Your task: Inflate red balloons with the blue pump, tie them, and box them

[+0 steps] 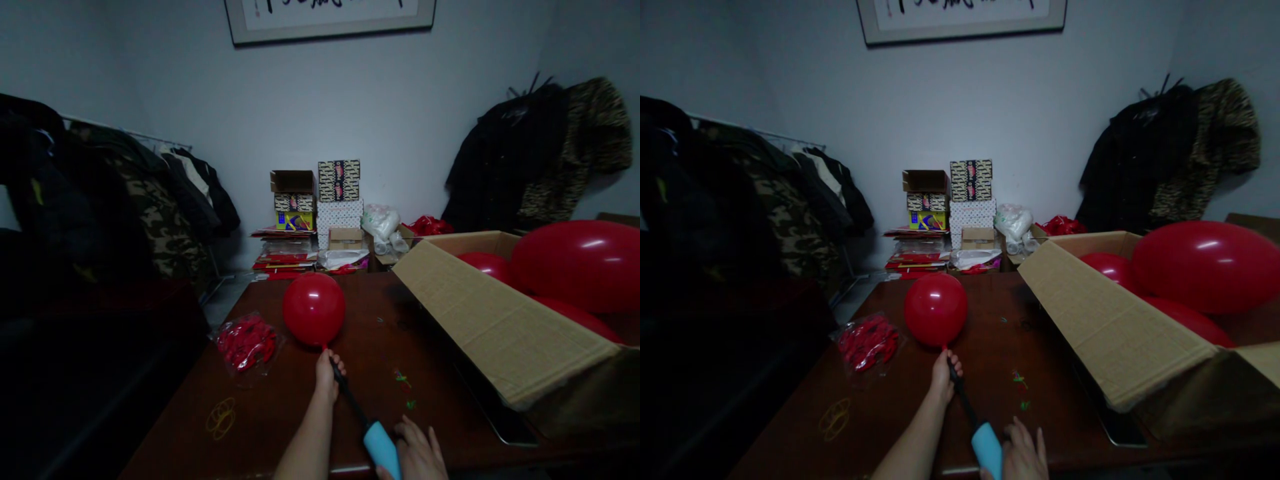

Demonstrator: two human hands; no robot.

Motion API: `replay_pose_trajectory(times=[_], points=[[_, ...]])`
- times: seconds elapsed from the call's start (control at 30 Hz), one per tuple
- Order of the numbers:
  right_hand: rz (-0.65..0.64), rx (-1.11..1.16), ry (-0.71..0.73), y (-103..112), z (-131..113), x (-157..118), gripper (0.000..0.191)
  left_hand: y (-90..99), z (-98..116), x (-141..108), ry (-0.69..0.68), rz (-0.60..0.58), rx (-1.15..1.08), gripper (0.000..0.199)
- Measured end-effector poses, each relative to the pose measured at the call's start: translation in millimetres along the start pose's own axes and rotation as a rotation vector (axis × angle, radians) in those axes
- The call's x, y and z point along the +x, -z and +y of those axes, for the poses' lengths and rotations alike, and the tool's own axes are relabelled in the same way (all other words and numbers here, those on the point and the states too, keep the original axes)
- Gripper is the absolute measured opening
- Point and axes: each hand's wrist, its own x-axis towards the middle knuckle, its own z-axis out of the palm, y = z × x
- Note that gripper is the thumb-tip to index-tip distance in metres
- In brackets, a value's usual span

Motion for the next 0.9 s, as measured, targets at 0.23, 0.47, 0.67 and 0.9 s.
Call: replay_pose_trajectory(times=[0.23,0.47,0.67,0.9], points=[[-0.044,0.065,0.034,10.6,-18.3,19.4,0.048,0.3,0.3,-1.5,0.001,-0.028,-0.008,0.033],[0.01,0.075,-0.002,13.6,-43.6,52.3,0.044,3.2,-0.7,-0.3,-0.001,-0.047,-0.003,0.033],[0.047,0.073,-0.012,10.1,-52.6,58.9,0.043,3.4,-0.8,3.6,-0.007,-0.046,0.005,0.036],[0.042,0.061,-0.008,12.2,-37.4,38.3,0.043,-4.5,-0.9,-0.5,-0.048,0.001,0.061,0.028]])
